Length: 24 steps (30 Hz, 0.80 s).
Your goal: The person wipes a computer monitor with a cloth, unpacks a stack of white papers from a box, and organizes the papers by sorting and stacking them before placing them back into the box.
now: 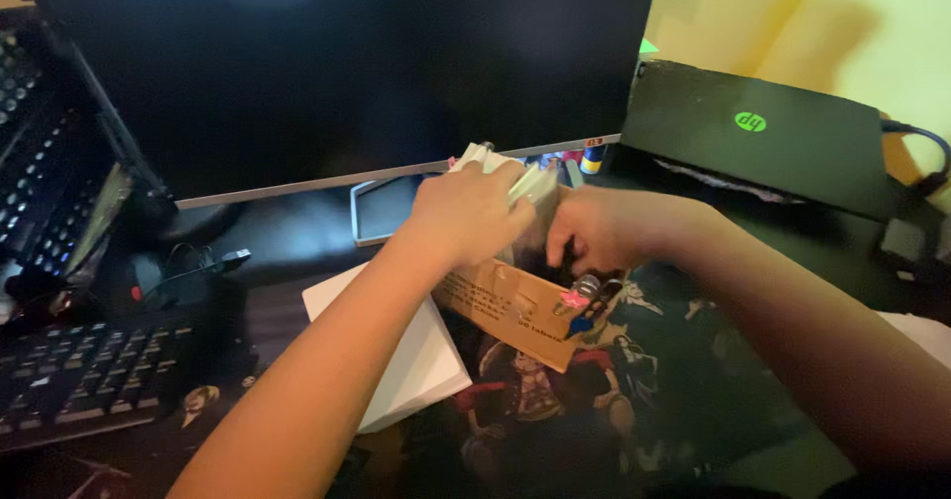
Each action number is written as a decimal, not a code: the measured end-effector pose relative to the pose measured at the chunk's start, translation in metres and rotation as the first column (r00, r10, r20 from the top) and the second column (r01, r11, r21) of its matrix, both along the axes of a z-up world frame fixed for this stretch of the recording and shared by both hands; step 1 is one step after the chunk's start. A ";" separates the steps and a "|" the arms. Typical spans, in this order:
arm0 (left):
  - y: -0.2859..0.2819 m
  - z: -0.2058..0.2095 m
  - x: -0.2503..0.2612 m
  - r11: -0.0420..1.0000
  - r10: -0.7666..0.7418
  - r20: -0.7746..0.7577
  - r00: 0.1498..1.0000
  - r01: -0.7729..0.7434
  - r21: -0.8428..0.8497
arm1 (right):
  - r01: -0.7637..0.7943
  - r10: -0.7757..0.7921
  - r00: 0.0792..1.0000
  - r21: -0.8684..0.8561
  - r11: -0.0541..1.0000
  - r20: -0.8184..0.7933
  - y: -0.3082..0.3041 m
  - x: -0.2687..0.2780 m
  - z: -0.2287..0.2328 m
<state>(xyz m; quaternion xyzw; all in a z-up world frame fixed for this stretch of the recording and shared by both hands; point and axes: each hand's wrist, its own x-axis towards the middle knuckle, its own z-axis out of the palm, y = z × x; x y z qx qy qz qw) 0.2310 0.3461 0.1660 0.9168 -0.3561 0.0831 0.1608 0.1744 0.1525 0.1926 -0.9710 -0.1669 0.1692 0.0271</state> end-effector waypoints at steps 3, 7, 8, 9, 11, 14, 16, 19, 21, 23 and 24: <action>0.001 0.002 -0.002 0.999 0.024 -0.021 1.000 -0.023 0.042 | 0.093 -0.096 0.995 0.076 0.993 0.038 -0.007 -0.012 0.029; 0.002 0.000 -0.005 1.000 0.006 0.006 1.000 -0.006 0.014 | 0.241 -0.344 0.900 0.353 0.904 0.267 -0.073 -0.046 0.079; 0.003 0.000 -0.005 1.000 -0.007 0.014 1.000 0.007 -0.001 | 0.255 -0.411 0.843 0.414 0.874 0.347 -0.095 -0.057 0.084; 0.003 -0.001 -0.004 1.000 -0.015 0.023 1.000 0.015 -0.006 | 0.196 -0.403 0.796 0.439 0.877 0.451 -0.119 -0.064 0.087; 0.003 -0.002 -0.003 0.999 -0.034 0.040 0.999 0.034 -0.017 | 0.261 -0.455 0.730 0.407 0.875 0.510 -0.167 -0.079 0.086; 0.002 -0.003 -0.004 1.000 -0.015 0.018 1.000 0.015 0.017 | 0.515 -0.556 0.726 0.216 0.830 0.404 -0.235 -0.099 0.063; 0.001 -0.002 -0.005 0.999 -0.004 0.039 0.999 0.003 0.036 | 0.709 -0.706 0.691 0.050 0.704 0.155 -0.267 -0.102 0.028; 0.000 0.000 -0.009 1.000 0.005 0.044 0.999 -0.005 0.018 | 0.796 -0.821 0.542 -0.204 0.570 -0.180 -0.305 -0.108 -0.045; -0.002 0.000 -0.011 1.000 0.010 0.029 1.000 -0.010 0.006 | 0.844 -0.852 0.437 -0.196 0.499 -0.290 -0.324 -0.116 -0.099; -0.002 0.001 -0.011 1.000 0.018 0.005 1.000 -0.018 0.012 | 0.893 -0.858 0.400 -0.076 0.444 -0.321 -0.340 -0.123 -0.127; -0.002 0.001 -0.011 1.000 0.017 0.006 1.000 -0.017 0.015 | 0.911 -0.859 0.384 -0.016 0.413 -0.338 -0.344 -0.125 -0.133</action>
